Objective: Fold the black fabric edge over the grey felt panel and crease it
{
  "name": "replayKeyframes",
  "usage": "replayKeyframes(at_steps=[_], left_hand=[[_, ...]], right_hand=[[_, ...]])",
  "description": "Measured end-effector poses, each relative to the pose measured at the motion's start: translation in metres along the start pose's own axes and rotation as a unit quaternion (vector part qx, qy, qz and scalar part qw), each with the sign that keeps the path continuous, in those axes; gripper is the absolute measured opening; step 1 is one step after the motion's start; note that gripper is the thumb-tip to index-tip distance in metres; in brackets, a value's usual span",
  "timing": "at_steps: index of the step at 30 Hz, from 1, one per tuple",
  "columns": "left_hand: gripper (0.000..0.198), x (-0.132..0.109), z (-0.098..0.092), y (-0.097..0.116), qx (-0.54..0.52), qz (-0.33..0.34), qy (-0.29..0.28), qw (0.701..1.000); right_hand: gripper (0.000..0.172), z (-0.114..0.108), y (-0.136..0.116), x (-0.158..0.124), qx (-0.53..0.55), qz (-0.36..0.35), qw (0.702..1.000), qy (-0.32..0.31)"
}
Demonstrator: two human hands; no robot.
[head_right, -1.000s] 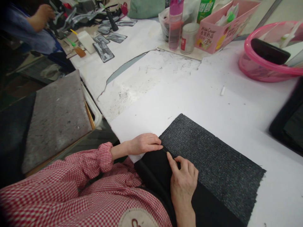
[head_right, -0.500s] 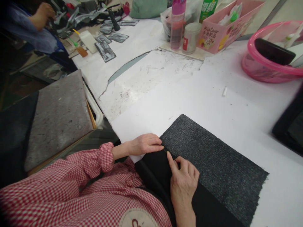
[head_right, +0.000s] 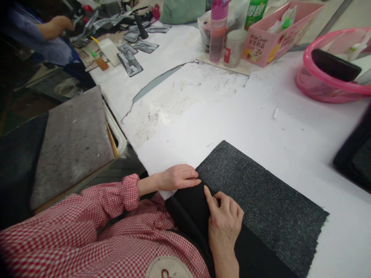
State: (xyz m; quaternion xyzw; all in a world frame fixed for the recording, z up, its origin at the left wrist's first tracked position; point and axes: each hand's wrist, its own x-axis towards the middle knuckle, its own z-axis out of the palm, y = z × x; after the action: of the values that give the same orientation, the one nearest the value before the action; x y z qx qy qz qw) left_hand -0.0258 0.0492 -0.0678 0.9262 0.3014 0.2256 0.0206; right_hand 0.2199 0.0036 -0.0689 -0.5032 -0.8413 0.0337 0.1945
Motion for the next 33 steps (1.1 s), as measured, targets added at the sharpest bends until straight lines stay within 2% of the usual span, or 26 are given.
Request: replayKeyframes(at_steps=[14,21,25,29,33], left_hand=[[0.014,-0.001,-0.001,-0.001,0.012,0.016,-0.005,1.000],[0.021,0.002,-0.003,-0.001,0.033,0.032,-0.040,0.998],[0.021,0.002,-0.003,-0.003,0.035,0.036,-0.034,0.998],[0.015,-0.003,-0.005,-0.008,0.035,0.038,-0.017,0.999],[0.016,-0.012,-0.014,-0.015,0.026,0.042,-0.030,0.998]], right_hand=[[0.047,0.000,-0.002,0.001,-0.004,0.007,1.000,-0.006],[0.047,-0.003,-0.001,0.001,-0.005,0.007,1.000,-0.012],[0.051,-0.003,-0.001,0.001,-0.008,0.006,1.000,-0.010],[0.050,-0.002,-0.002,0.002,-0.009,0.002,1.000,-0.001],[0.050,-0.001,-0.002,0.002,-0.015,0.004,1.000,0.004]])
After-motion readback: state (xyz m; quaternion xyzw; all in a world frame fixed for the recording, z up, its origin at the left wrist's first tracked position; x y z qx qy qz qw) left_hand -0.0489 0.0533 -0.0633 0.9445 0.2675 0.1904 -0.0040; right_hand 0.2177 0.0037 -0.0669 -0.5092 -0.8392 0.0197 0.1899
